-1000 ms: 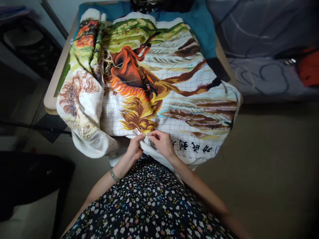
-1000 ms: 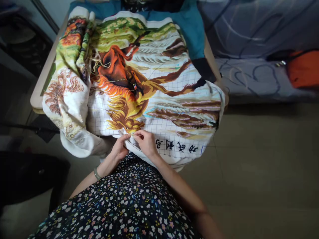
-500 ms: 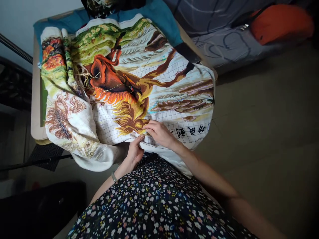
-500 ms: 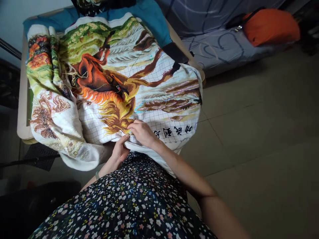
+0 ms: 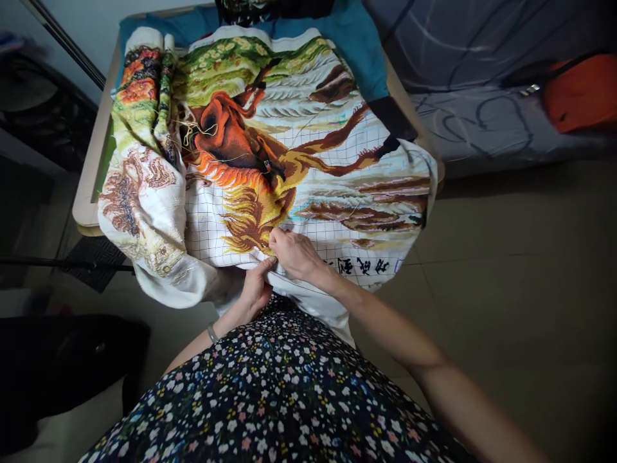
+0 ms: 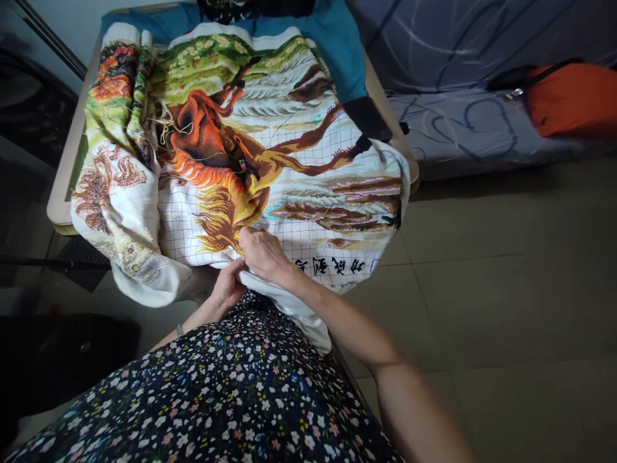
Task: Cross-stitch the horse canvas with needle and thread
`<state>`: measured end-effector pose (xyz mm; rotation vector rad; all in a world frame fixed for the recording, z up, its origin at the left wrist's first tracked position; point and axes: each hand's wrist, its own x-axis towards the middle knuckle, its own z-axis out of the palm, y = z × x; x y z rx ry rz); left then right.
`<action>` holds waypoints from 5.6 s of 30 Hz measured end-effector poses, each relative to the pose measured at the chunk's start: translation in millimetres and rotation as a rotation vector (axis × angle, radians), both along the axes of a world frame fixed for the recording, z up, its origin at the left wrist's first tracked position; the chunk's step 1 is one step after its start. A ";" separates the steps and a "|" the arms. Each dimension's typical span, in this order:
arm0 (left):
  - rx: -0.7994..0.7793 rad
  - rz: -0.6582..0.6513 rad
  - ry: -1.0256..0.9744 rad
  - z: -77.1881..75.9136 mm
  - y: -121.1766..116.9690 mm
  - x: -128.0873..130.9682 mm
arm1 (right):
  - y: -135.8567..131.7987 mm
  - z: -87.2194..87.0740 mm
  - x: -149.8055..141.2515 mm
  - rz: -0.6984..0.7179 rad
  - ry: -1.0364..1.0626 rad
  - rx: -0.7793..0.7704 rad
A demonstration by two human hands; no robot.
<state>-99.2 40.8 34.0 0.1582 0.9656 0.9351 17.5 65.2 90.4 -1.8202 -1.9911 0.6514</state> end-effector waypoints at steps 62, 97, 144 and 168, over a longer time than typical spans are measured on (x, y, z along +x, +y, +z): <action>0.105 0.163 0.023 1.5 -5.8 3.6 | -15.1 6.7 1.6 0.048 -0.117 -0.196; 0.177 0.188 0.076 2.6 -3.1 8.4 | -25.5 -36.3 11.0 -0.479 1.061 -0.292; 0.067 0.138 0.059 -0.2 -5.5 8.6 | -58.5 -45.4 -14.0 -0.682 1.066 -0.158; 0.012 0.145 0.002 0.2 -4.3 5.8 | -54.4 -45.5 0.3 -0.383 0.825 0.156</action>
